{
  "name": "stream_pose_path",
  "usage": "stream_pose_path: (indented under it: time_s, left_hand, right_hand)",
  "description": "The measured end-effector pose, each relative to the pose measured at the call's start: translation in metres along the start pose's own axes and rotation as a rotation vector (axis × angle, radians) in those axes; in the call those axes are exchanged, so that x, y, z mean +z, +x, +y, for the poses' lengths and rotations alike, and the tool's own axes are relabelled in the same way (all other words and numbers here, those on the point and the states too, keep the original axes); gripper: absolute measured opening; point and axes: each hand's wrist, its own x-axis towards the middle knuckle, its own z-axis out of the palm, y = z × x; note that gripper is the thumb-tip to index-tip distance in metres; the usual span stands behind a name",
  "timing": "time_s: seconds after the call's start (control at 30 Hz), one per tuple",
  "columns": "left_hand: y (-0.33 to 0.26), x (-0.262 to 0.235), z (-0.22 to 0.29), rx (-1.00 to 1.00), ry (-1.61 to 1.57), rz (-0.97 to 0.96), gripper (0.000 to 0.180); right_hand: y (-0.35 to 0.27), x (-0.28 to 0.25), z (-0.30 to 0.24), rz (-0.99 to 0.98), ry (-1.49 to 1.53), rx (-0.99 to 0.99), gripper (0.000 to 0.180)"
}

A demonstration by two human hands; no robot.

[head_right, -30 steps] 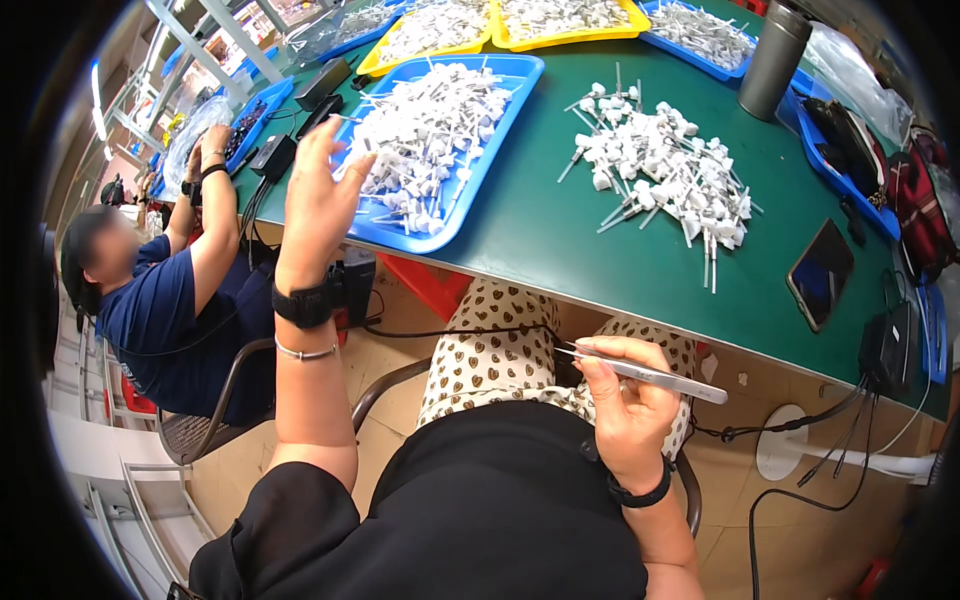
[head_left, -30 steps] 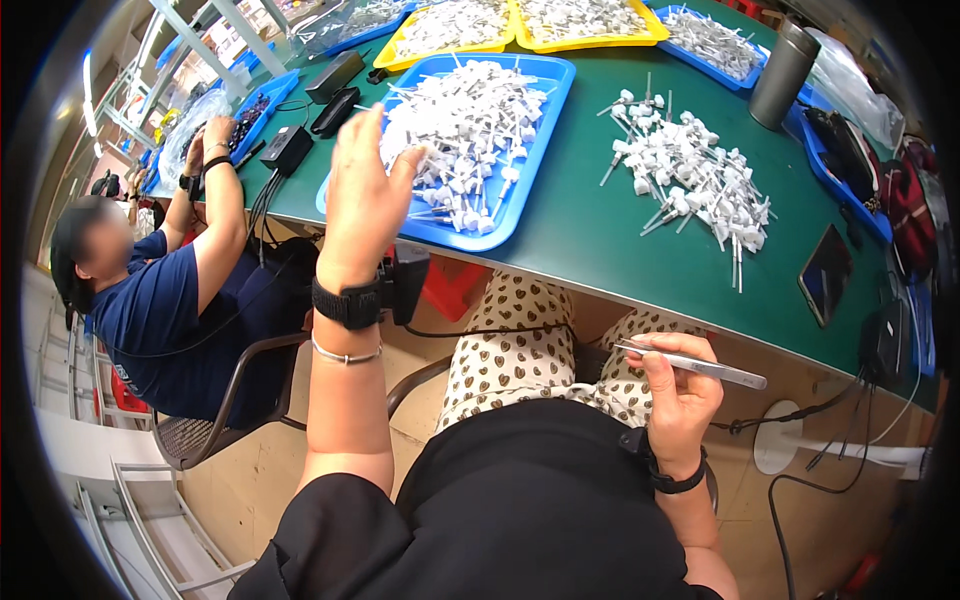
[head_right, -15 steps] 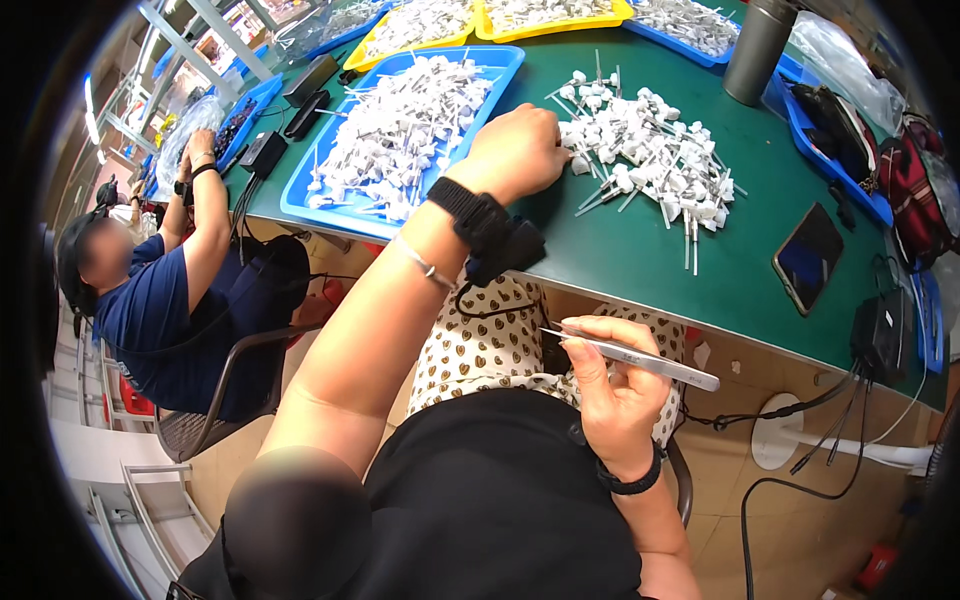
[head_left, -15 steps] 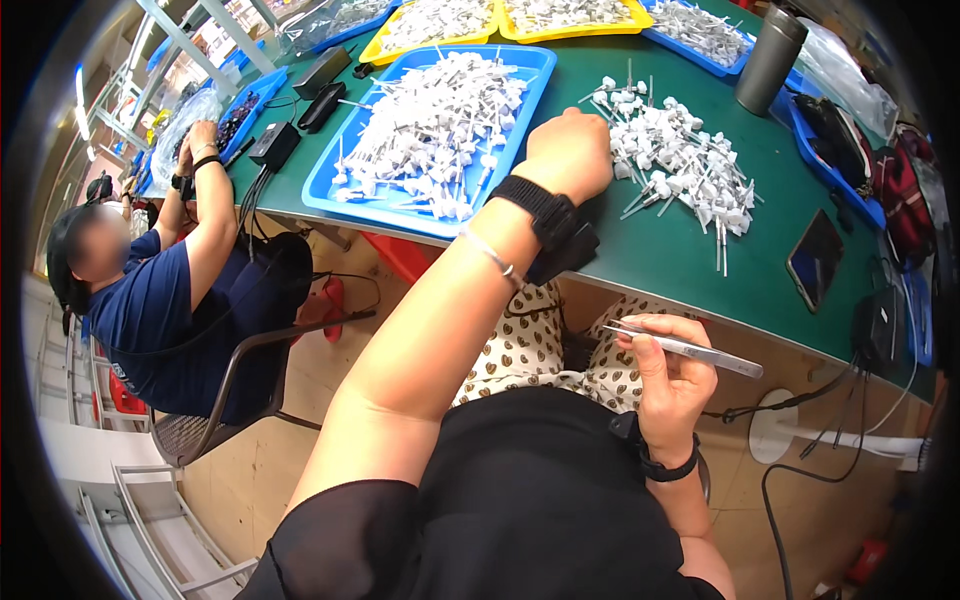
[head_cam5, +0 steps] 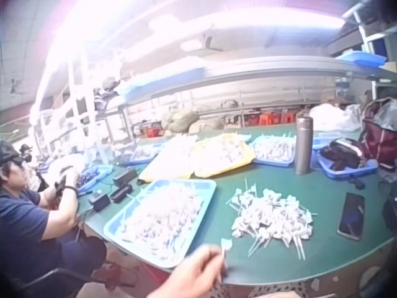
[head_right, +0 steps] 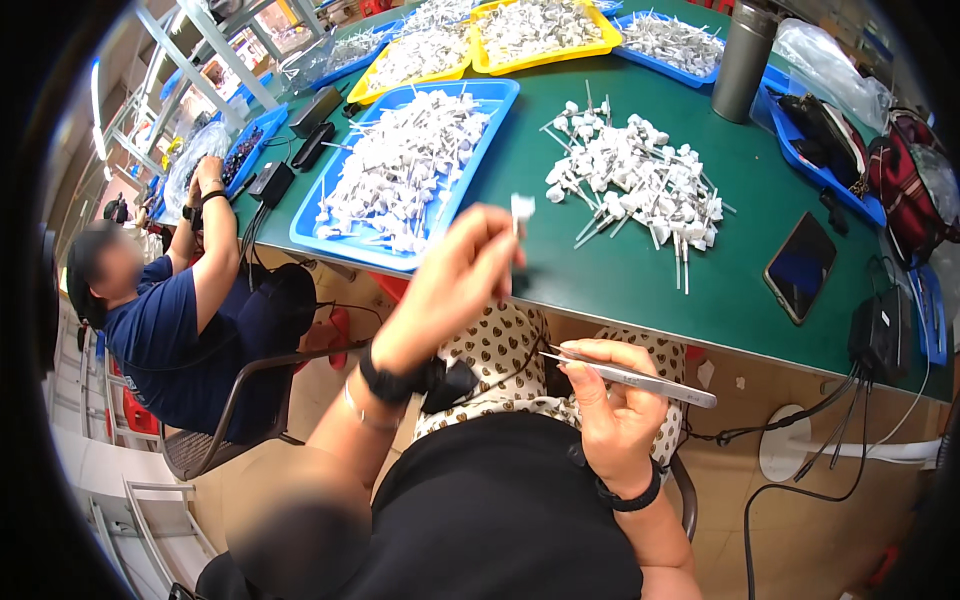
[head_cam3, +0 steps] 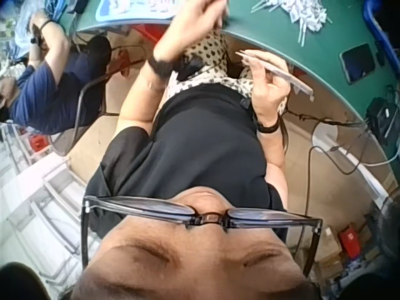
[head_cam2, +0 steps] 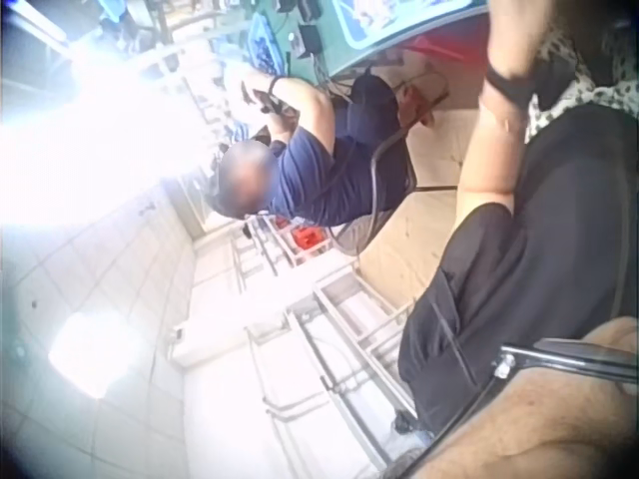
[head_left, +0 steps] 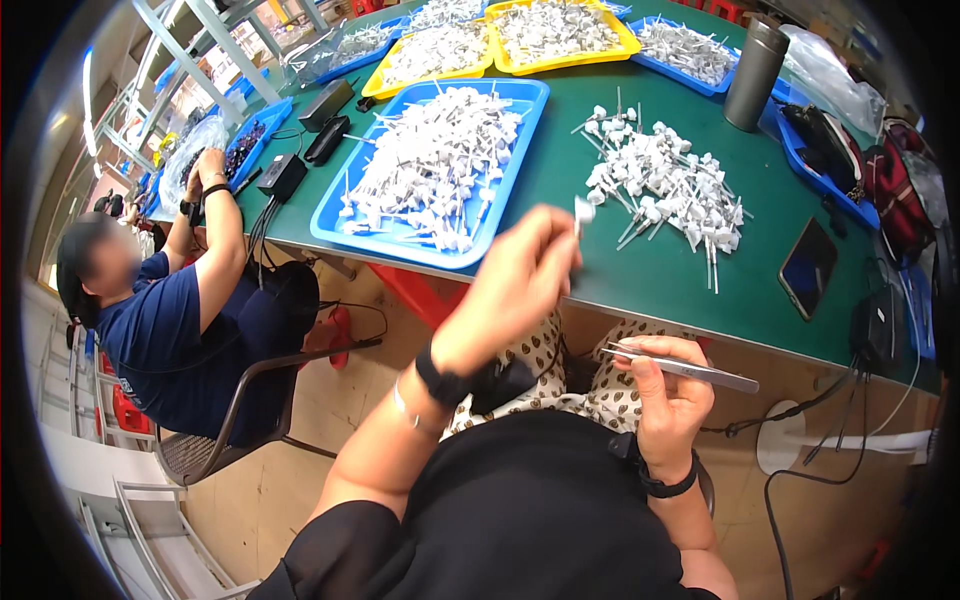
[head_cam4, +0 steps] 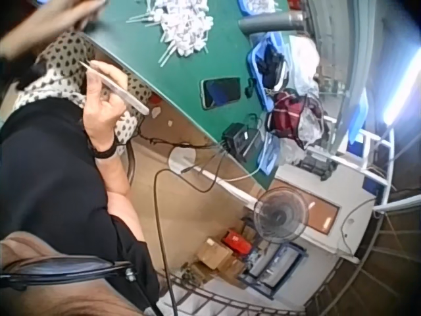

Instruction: The person uses tweezers to pick up small white plastic components from a blue tray and carefully places them onto a thin metal rod held in their left hand. They repeat this process, stacking multiple components onto the rod while seated at a green workbench in a factory setting.

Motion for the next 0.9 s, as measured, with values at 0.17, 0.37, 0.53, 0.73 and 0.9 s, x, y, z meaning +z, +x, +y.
stream_pose_path:
  time_s: [0.17,0.37,0.53,0.73,0.9]
  left_hand:
    - [-0.073,0.019,-0.023,-0.136,-0.124,-0.083,0.020]
    - [-0.086,0.026,-0.039,-0.120,-0.223,-0.062,0.017]
    - [-0.087,0.035,-0.060,0.089,-0.029,0.023,0.020]
    - [-0.087,0.040,-0.072,0.119,0.021,0.056,0.015]
    - [-0.085,0.041,-0.075,0.166,0.057,0.073,0.017]
  right_hand:
    - [-0.002,0.006,0.003,0.023,0.115,0.064,0.017]
    - [-0.003,0.011,0.011,-0.012,0.108,0.097,0.017]
    - [-0.004,0.014,0.011,-0.016,0.067,0.117,0.016]
    - [-0.007,0.016,0.021,-0.029,-0.009,0.066,0.013]
    - [-0.007,0.013,0.026,-0.086,-0.146,0.021,0.011]
